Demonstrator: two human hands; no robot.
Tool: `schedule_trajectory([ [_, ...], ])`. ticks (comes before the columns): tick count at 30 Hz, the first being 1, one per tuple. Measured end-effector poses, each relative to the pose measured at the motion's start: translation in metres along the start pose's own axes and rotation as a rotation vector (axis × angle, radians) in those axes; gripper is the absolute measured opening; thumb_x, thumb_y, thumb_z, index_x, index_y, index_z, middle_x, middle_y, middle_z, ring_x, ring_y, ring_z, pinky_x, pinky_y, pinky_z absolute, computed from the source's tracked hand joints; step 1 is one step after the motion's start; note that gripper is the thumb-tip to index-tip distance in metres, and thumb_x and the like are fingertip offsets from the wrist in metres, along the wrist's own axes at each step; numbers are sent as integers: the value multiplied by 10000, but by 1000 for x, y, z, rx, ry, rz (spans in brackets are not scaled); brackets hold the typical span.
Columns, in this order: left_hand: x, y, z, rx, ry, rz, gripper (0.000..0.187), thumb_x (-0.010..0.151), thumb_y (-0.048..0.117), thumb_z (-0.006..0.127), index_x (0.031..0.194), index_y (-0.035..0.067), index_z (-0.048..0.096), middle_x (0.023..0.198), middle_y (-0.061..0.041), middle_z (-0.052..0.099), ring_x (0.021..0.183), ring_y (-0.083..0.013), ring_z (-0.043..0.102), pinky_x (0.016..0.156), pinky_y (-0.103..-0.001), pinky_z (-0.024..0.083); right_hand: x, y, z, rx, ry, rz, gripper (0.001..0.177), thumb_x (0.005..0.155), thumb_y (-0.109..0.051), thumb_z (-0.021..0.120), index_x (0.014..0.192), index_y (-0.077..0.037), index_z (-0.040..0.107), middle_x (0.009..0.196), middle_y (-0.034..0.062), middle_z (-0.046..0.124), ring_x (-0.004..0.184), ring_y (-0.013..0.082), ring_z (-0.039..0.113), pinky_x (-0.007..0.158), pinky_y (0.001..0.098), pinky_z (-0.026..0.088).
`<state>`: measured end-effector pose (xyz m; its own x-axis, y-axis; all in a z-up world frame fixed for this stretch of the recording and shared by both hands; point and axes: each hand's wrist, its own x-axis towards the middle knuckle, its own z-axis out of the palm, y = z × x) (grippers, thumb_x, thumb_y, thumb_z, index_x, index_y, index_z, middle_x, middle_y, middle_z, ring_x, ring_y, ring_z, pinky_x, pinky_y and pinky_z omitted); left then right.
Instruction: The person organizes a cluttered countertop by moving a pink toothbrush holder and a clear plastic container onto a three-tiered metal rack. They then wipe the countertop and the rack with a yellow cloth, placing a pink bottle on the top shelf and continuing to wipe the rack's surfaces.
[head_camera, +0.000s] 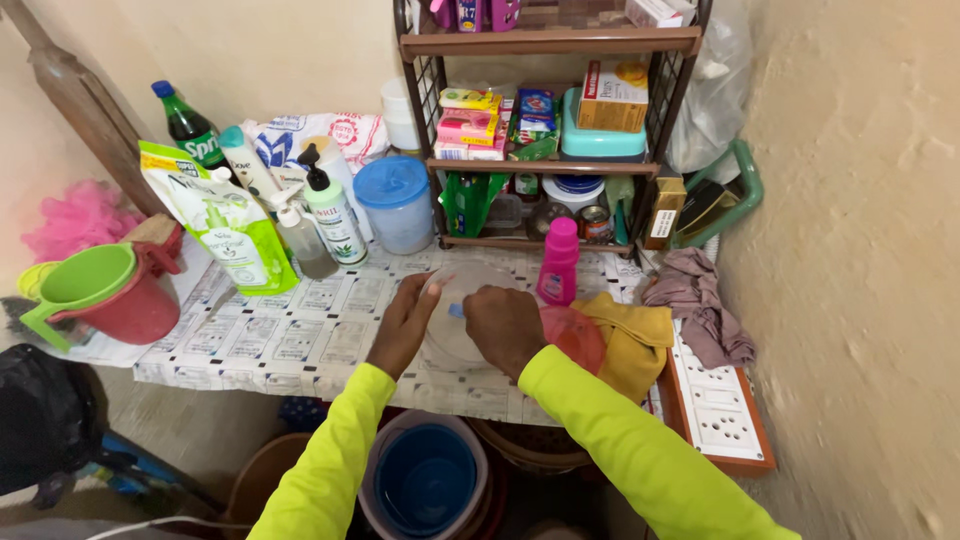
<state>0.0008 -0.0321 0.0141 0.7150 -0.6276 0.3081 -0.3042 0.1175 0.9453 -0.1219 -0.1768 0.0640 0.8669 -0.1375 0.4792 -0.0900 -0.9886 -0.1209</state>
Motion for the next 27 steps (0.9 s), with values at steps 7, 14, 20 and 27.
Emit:
schedule_trajectory([
  [7,-11,32,23,32,27,113,448,1077,266,438,1451,45,548,1482,-101,568,1406,-218,485,1177,-326,325,3,0,0,-7,-1,63,52,736,-77,706,754,-56,750,800,196,730,780,374,733,668,477,580],
  [14,-18,45,39,96,-37,145,455,1095,265,414,1495,65,503,1527,-132,543,1441,-256,475,1193,-342,329,18,-2,12,218,-97,273,124,792,-130,712,778,-18,764,822,232,722,802,414,715,731,502,569],
  [20,-17,60,42,174,-66,139,441,1090,240,428,1487,67,513,1489,-139,584,1414,-257,519,1167,-340,367,8,9,-2,356,-118,194,135,821,-147,694,809,-63,800,798,211,734,781,394,722,742,504,559],
  [27,-14,63,51,222,-105,189,430,1087,230,440,1471,63,538,1500,-156,587,1434,-273,516,1173,-340,368,-4,20,11,148,-32,246,138,799,-72,648,796,-9,771,810,239,720,785,404,718,723,498,579],
])
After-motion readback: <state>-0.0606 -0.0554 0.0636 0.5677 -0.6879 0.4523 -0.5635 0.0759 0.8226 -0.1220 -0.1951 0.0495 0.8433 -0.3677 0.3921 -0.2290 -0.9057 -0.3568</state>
